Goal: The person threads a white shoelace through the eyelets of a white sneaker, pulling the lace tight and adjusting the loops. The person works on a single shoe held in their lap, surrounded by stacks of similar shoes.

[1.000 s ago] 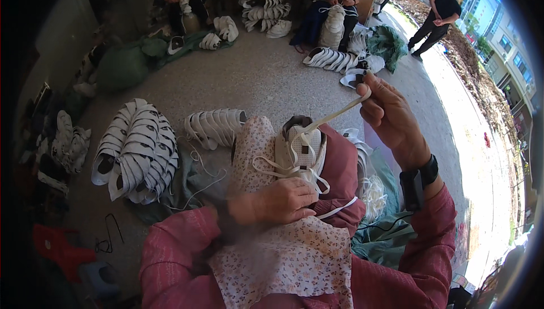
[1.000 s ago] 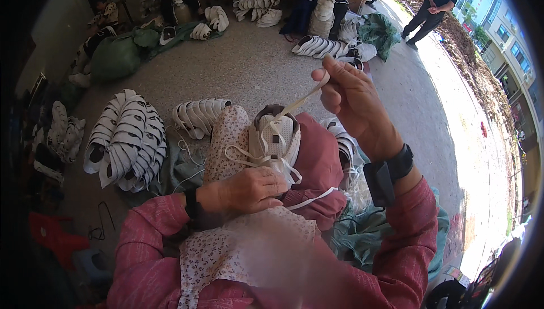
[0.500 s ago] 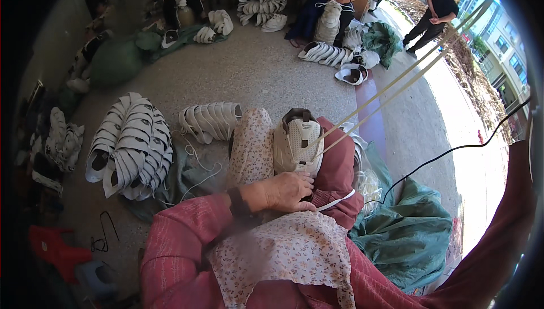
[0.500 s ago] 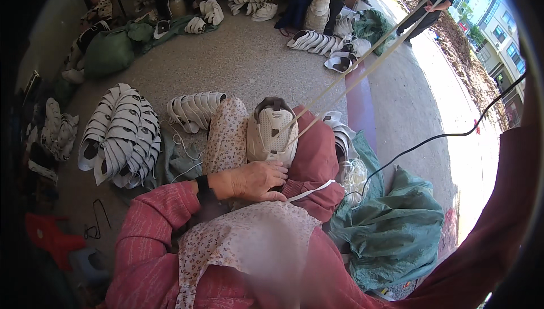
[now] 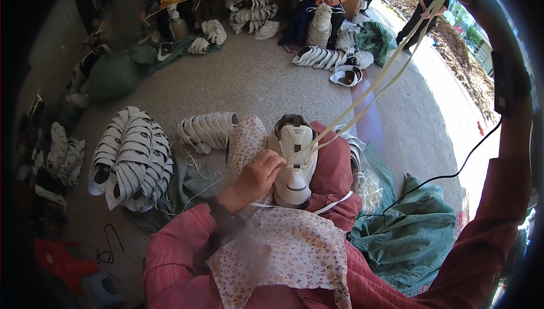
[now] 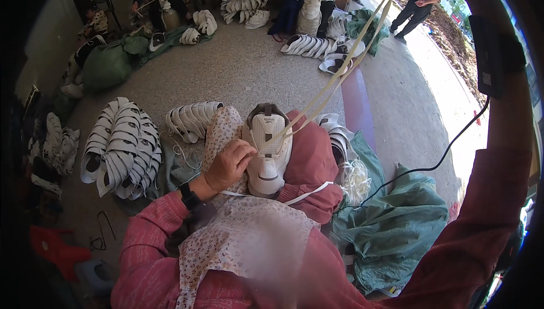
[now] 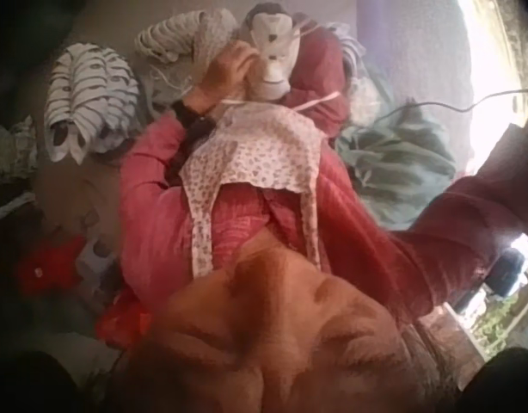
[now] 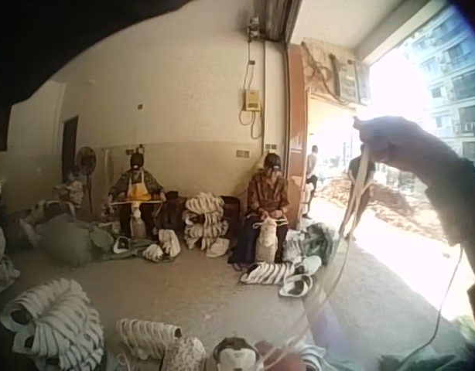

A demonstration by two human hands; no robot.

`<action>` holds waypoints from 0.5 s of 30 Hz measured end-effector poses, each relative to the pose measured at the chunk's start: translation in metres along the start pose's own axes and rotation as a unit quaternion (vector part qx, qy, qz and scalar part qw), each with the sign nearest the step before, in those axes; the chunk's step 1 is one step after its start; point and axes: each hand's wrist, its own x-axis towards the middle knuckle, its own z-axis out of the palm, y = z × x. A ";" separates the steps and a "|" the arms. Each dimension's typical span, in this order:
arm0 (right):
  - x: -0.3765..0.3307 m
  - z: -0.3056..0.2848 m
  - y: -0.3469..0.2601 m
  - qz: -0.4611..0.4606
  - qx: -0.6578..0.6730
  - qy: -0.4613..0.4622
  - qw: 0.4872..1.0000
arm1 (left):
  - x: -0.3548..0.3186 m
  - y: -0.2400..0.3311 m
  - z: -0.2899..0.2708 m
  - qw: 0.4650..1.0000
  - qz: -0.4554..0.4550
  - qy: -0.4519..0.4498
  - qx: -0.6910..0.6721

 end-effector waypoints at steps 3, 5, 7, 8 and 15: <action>0.003 0.008 0.067 0.115 0.451 -0.165 0.870 | 0.009 -0.004 0.005 0.999 0.033 -0.030 0.027; -0.007 0.021 0.077 0.199 0.395 -0.092 0.892 | 0.013 -0.004 0.005 0.997 0.049 -0.048 0.036; -0.014 0.015 0.077 0.216 0.359 -0.102 0.902 | 0.020 -0.005 0.009 0.995 0.067 -0.063 0.034; -0.016 0.018 0.076 0.221 0.349 -0.109 0.904 | 0.020 -0.007 0.007 0.994 0.075 -0.068 0.039; -0.035 0.042 0.009 0.189 0.456 -0.103 0.864 | 0.015 -0.017 -0.003 0.985 0.123 -0.088 0.079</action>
